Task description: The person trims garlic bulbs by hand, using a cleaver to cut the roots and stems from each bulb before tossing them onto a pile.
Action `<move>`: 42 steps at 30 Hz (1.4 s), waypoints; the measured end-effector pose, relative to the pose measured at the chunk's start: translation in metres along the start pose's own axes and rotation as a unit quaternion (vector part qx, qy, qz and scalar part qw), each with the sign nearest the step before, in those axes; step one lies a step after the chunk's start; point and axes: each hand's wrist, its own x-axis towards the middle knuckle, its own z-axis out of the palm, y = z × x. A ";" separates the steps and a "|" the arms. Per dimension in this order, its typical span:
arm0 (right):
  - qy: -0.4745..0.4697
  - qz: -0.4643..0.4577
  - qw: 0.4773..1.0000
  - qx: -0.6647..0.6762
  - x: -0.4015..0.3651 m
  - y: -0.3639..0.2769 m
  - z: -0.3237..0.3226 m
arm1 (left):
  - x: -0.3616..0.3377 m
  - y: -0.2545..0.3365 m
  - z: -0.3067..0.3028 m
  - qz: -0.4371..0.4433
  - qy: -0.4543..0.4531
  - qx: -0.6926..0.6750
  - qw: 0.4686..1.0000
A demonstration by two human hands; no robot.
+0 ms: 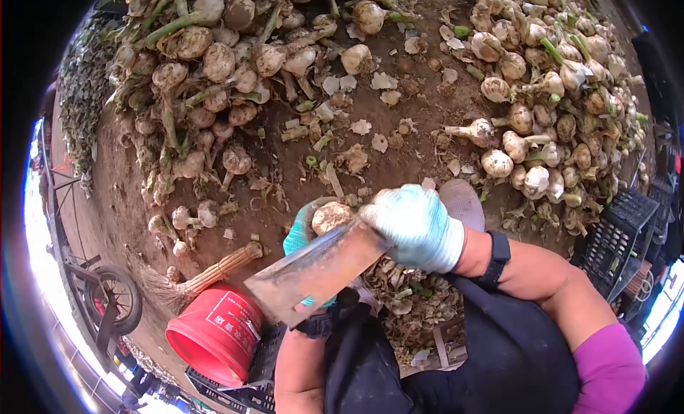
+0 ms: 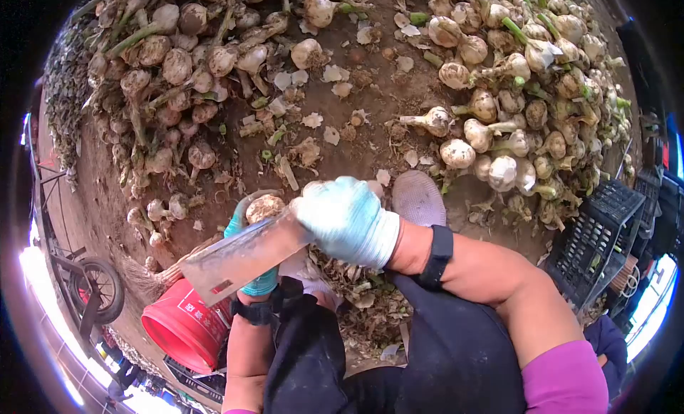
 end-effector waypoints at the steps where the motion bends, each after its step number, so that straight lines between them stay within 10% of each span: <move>1: 0.001 -0.002 1.000 0.000 -0.002 0.002 0.003 | -0.004 0.001 -0.001 0.002 0.001 0.001 1.000; 3: 0.078 -0.011 0.996 -0.035 -0.008 0.010 0.007 | -0.013 0.008 -0.002 -0.009 -0.008 0.023 1.000; 5: -0.116 0.311 0.942 -0.042 0.005 0.037 0.003 | -0.021 0.026 0.006 0.055 -0.056 0.110 0.991; 7: 0.073 0.277 0.958 0.013 -0.015 0.043 0.005 | -0.016 0.017 0.001 0.018 -0.052 0.046 0.997; 11: 0.023 0.300 0.917 0.263 0.012 0.012 -0.005 | -0.006 0.003 -0.008 -0.039 -0.030 -0.077 0.996; 13: -0.070 0.401 0.761 0.504 0.021 0.001 -0.012 | -0.002 0.002 -0.004 -0.024 -0.020 -0.119 0.992; 15: -0.064 0.399 0.743 0.534 0.019 -0.003 -0.005 | 0.003 -0.014 -0.008 -0.017 -0.037 -0.084 0.996; 19: -0.056 0.393 0.776 0.491 0.032 -0.015 -0.016 | 0.002 -0.018 -0.011 0.100 0.019 0.099 0.990; 21: -0.056 0.252 0.840 0.477 0.029 -0.010 -0.005 | 0.000 -0.015 -0.020 -0.119 -0.014 -0.325 0.938; 23: -0.079 0.193 0.910 0.358 0.029 -0.003 -0.008 | 0.002 -0.011 -0.019 -0.145 -0.022 -0.378 0.914; 26: -0.024 0.148 0.983 0.104 0.025 0.009 -0.002 | 0.004 -0.006 -0.015 -0.191 0.041 -0.151 0.969; 28: -0.021 0.088 0.994 0.064 0.026 0.014 -0.001 | 0.005 -0.018 -0.022 -0.126 0.038 0.026 0.991; 29: -0.016 0.025 0.999 0.023 0.028 0.017 0.000 | 0.007 -0.030 -0.029 0.048 0.045 0.170 0.983; 30: -0.064 0.061 0.996 -0.033 0.022 0.030 0.005 | 0.011 -0.025 -0.029 0.220 0.049 0.308 0.924; 31: -0.095 0.128 0.986 -0.050 0.020 0.050 0.011 | 0.005 -0.012 -0.031 -0.037 0.046 0.158 0.986; 36: 0.022 0.384 0.918 0.100 0.015 0.059 -0.005 | 0.022 0.022 -0.014 -0.081 0.077 -0.090 0.990; 39: 0.051 0.328 0.926 0.178 0.027 0.052 -0.002 | 0.033 0.054 -0.018 -0.021 -0.224 -0.181 0.957; 42: 0.034 0.379 0.913 0.148 0.032 0.061 -0.003 | 0.085 -0.009 -0.065 0.042 0.148 0.211 0.965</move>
